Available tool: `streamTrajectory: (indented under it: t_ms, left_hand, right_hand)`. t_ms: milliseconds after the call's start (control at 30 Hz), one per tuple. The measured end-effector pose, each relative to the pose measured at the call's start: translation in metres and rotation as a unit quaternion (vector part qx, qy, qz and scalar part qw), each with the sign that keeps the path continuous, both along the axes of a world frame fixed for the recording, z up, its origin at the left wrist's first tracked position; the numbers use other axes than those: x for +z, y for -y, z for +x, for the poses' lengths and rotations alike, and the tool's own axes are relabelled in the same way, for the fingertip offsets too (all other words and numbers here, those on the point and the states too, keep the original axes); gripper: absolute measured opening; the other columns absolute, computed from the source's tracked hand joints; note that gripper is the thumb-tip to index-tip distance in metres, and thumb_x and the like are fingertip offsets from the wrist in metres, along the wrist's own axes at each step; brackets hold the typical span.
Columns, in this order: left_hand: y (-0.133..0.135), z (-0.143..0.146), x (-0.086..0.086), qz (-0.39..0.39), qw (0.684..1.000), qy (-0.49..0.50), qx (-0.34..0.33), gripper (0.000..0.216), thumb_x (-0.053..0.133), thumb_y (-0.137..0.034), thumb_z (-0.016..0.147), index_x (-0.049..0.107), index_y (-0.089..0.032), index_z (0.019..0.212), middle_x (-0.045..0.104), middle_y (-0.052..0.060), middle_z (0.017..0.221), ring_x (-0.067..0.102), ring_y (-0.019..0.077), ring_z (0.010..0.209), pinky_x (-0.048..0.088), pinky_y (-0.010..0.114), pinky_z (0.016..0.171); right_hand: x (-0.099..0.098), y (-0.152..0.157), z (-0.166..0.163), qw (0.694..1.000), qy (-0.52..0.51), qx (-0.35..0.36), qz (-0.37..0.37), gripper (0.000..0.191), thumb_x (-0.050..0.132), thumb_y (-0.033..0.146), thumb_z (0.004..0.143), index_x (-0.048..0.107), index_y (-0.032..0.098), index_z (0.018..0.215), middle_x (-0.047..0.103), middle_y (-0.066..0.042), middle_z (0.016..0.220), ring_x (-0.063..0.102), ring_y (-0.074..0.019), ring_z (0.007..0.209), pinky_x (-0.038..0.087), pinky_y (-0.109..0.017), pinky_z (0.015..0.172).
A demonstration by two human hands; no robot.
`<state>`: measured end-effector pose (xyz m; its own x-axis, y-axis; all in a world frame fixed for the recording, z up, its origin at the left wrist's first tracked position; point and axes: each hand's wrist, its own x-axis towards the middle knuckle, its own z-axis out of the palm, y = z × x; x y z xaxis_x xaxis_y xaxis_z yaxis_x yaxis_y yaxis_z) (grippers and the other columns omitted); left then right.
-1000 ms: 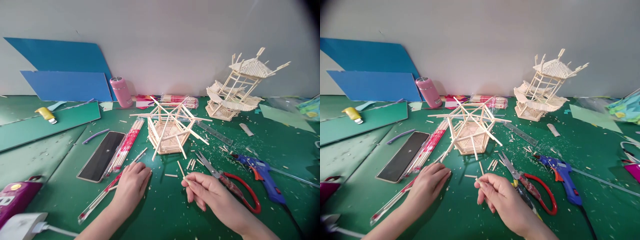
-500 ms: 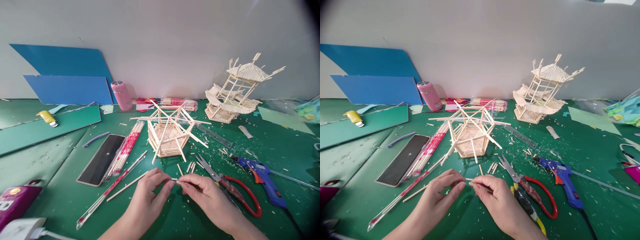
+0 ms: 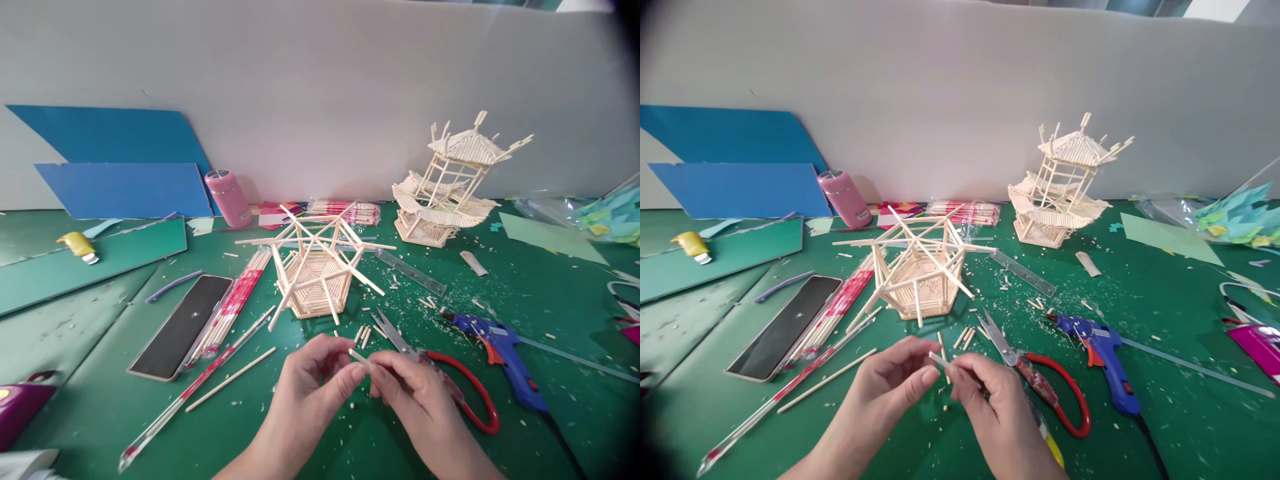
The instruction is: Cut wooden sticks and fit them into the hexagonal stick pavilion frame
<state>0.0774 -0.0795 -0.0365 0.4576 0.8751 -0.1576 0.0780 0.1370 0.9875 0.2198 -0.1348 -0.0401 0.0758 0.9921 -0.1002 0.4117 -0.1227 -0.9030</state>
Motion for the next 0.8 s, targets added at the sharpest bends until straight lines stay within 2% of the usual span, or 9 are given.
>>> streamTrajectory:
  t_ms: [67,167,267,367,467,600,700,800]
  left_hand:
    - [0.007,0.012,-0.002,-0.044,0.996,0.072,-0.005,0.017,0.063,-0.032,0.074,0.066,-0.017,0.079,0.055,0.001,0.074,0.055,0.0124,0.06,0.046,0.025,0.055]
    - [0.014,0.026,-0.003,-0.031,0.996,0.078,0.017,0.018,0.062,-0.029,0.076,0.066,-0.017,0.064,0.056,0.001,0.074,0.054,0.0124,0.064,0.046,0.025,0.06]
    - [0.017,0.033,-0.002,-0.003,0.999,0.027,0.016,0.02,0.058,-0.031,0.078,0.064,-0.016,0.065,0.059,0.002,0.071,0.053,0.0144,0.069,0.043,0.025,0.063]
    - [0.019,0.036,-0.001,-0.029,0.999,0.016,-0.024,0.027,0.052,-0.035,0.082,0.059,-0.016,0.065,0.06,0.002,0.062,0.053,0.0139,0.062,0.041,0.026,0.06]
    - [0.022,0.036,-0.003,-0.083,0.995,0.033,-0.04,0.028,0.051,-0.039,0.083,0.058,-0.016,0.069,0.055,-0.001,0.055,0.05,0.0112,0.052,0.04,0.024,0.055]
    - [0.024,0.03,-0.008,-0.124,0.991,0.038,-0.02,0.03,0.051,-0.043,0.082,0.059,-0.014,0.083,0.044,-0.004,0.055,0.04,0.0086,0.049,0.033,0.022,0.05]
    - [0.022,0.022,-0.011,-0.129,0.991,0.026,-0.008,0.034,0.05,-0.046,0.082,0.061,-0.014,0.089,0.038,-0.005,0.058,0.036,0.0092,0.054,0.03,0.021,0.05]
    - [0.019,0.014,-0.013,-0.126,0.992,0.008,-0.013,0.035,0.049,-0.045,0.083,0.063,-0.014,0.09,0.041,-0.003,0.061,0.039,0.0106,0.059,0.032,0.022,0.054]
  right_hand:
    - [-0.005,0.007,0.004,1.0,-0.028,-0.002,0.01,0.029,0.041,0.039,0.088,0.063,0.021,0.083,0.06,0.002,0.061,0.057,-0.0132,0.057,0.044,-0.021,0.052]
    - [-0.016,0.024,0.022,0.998,0.009,0.01,0.057,0.023,0.043,0.033,0.087,0.064,0.022,0.088,0.066,-0.001,0.074,0.062,-0.0153,0.068,0.05,-0.023,0.062]
    - [-0.032,0.045,0.055,0.982,0.147,-0.052,0.105,0.021,0.046,0.024,0.085,0.058,0.022,0.101,0.065,-0.005,0.097,0.063,-0.0183,0.087,0.051,-0.027,0.074]
    - [-0.047,0.059,0.082,0.945,0.309,-0.083,0.071,0.034,0.049,0.02,0.078,0.049,0.019,0.112,0.058,-0.011,0.108,0.058,-0.0244,0.099,0.052,-0.037,0.078]
    - [-0.054,0.057,0.091,0.925,0.373,-0.051,0.045,0.035,0.045,0.016,0.076,0.046,0.017,0.111,0.059,-0.011,0.102,0.059,-0.0235,0.096,0.052,-0.038,0.076]
    - [-0.052,0.044,0.089,0.918,0.396,-0.016,0.007,0.015,0.042,0.022,0.082,0.052,0.02,0.093,0.061,-0.005,0.08,0.063,-0.0216,0.074,0.052,-0.035,0.063]
    - [-0.05,0.042,0.092,0.922,0.388,-0.011,0.019,0.015,0.04,0.025,0.085,0.053,0.021,0.092,0.062,-0.004,0.079,0.064,-0.02,0.072,0.052,-0.033,0.062]
    - [-0.048,0.046,0.094,0.924,0.381,-0.032,0.018,0.018,0.037,0.026,0.088,0.05,0.022,0.098,0.063,-0.005,0.083,0.065,-0.0182,0.072,0.051,-0.028,0.059]
